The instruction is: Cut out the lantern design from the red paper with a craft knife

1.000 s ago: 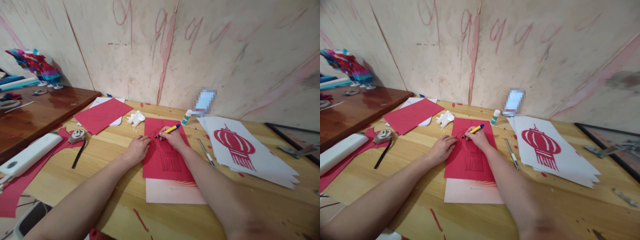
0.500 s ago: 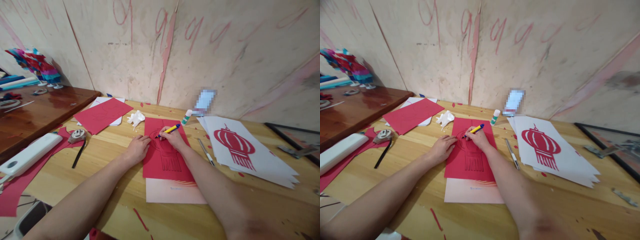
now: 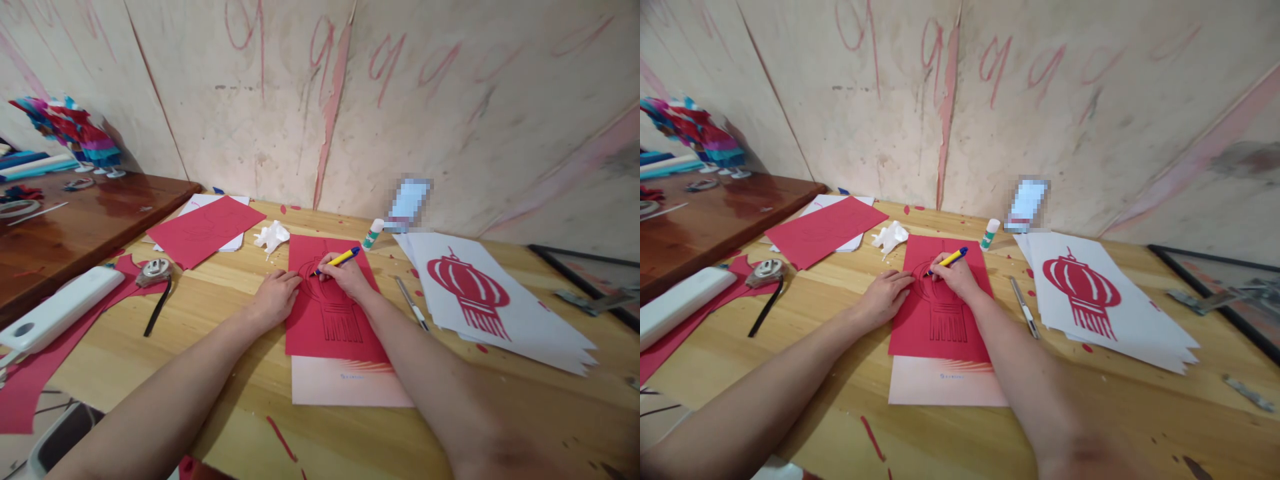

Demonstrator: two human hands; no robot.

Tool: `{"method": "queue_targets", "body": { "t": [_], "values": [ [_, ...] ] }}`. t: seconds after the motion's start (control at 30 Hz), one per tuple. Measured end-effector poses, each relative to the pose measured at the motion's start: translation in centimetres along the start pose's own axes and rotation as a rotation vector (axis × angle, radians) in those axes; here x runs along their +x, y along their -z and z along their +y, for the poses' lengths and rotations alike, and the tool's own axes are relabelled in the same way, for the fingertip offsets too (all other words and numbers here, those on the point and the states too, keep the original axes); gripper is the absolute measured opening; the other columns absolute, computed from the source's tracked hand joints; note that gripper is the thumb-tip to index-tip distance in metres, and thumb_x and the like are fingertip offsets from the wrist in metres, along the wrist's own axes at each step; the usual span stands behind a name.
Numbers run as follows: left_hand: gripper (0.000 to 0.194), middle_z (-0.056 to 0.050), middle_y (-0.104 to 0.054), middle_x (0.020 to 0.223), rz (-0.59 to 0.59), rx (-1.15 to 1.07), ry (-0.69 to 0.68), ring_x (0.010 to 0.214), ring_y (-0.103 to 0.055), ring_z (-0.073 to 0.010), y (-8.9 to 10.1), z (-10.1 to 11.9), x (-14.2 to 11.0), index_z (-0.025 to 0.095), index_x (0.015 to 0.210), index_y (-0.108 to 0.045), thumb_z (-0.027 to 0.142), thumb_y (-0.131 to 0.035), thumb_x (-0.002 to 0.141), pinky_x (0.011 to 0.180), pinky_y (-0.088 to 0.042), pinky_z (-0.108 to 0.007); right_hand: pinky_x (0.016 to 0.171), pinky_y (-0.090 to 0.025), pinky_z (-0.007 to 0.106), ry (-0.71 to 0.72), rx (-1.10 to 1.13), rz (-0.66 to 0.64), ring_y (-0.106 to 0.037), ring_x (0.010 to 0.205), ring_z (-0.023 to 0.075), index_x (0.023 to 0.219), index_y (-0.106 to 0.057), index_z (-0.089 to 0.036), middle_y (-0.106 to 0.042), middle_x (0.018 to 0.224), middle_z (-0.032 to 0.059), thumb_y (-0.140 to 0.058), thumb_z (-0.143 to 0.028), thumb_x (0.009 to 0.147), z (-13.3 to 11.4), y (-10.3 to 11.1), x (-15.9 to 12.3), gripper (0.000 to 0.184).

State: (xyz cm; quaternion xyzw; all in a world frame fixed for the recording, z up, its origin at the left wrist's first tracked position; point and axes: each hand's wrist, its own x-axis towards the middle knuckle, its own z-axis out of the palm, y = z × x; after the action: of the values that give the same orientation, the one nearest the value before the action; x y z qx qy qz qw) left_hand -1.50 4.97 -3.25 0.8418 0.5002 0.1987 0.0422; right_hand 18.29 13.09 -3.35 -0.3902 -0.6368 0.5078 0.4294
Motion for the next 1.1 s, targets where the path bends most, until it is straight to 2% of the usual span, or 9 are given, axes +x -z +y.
{"method": "queue_targets", "body": {
  "t": [1.1],
  "values": [
    [0.028,-0.009,-0.069,0.119,-0.017,0.037,0.010,0.108,-0.061,-0.0252,0.19,0.19,0.03,0.019,0.111,-0.065,0.014,-0.044,0.094,0.101,-0.048,-0.041,0.055,-0.045,0.027,-0.005,0.013,-0.019,-0.054,0.049,0.0129,0.063,-0.061,-0.020,-0.061,0.050,-0.0006,-0.067,-0.030,0.064,-0.32,0.04,-0.09,0.012]
  ]
}}
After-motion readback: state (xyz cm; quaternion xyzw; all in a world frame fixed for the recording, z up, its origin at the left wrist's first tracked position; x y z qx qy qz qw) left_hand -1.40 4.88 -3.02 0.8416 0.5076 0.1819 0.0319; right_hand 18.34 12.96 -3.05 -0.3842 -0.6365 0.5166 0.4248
